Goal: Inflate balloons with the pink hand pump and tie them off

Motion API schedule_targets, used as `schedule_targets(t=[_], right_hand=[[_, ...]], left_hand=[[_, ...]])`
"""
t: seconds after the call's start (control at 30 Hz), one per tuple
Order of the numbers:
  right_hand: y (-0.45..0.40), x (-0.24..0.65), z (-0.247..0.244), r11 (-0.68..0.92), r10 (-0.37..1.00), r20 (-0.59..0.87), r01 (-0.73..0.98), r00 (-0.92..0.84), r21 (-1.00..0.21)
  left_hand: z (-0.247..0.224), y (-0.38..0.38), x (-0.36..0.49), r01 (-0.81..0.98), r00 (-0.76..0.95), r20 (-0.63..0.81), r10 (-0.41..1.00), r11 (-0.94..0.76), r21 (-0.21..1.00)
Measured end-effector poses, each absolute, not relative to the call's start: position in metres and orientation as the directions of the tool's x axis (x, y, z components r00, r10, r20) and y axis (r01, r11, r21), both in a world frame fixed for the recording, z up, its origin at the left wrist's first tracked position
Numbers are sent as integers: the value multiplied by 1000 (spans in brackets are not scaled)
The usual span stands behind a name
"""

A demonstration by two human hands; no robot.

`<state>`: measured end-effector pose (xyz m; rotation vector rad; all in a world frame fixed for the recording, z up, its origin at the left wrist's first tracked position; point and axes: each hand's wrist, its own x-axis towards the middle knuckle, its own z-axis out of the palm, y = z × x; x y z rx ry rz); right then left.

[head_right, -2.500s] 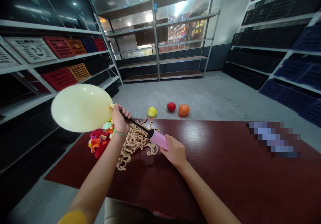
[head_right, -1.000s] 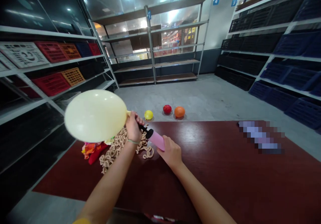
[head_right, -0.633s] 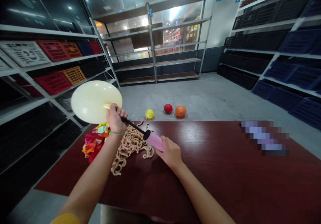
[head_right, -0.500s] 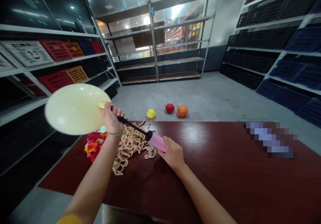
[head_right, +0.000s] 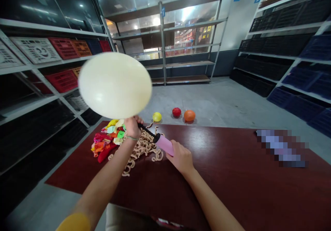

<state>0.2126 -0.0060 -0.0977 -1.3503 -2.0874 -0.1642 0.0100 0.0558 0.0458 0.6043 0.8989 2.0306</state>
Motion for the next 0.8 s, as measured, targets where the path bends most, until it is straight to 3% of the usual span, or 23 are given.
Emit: schedule_targets(t=[0.17, 0.57, 0.8], right_hand=[[-4, 212, -102, 470, 755, 608, 850, -247, -237], [-2, 214, -103, 353, 822, 559, 870, -112, -344], [-4, 216, -103, 447, 798, 585, 794, -145, -413]], left_hand=[[66, 67, -13, -420, -637, 122, 761, -476, 773], [6, 57, 76, -435, -533, 88, 842, -361, 825], [7, 46, 84, -375, -489, 182, 853, -394, 839]])
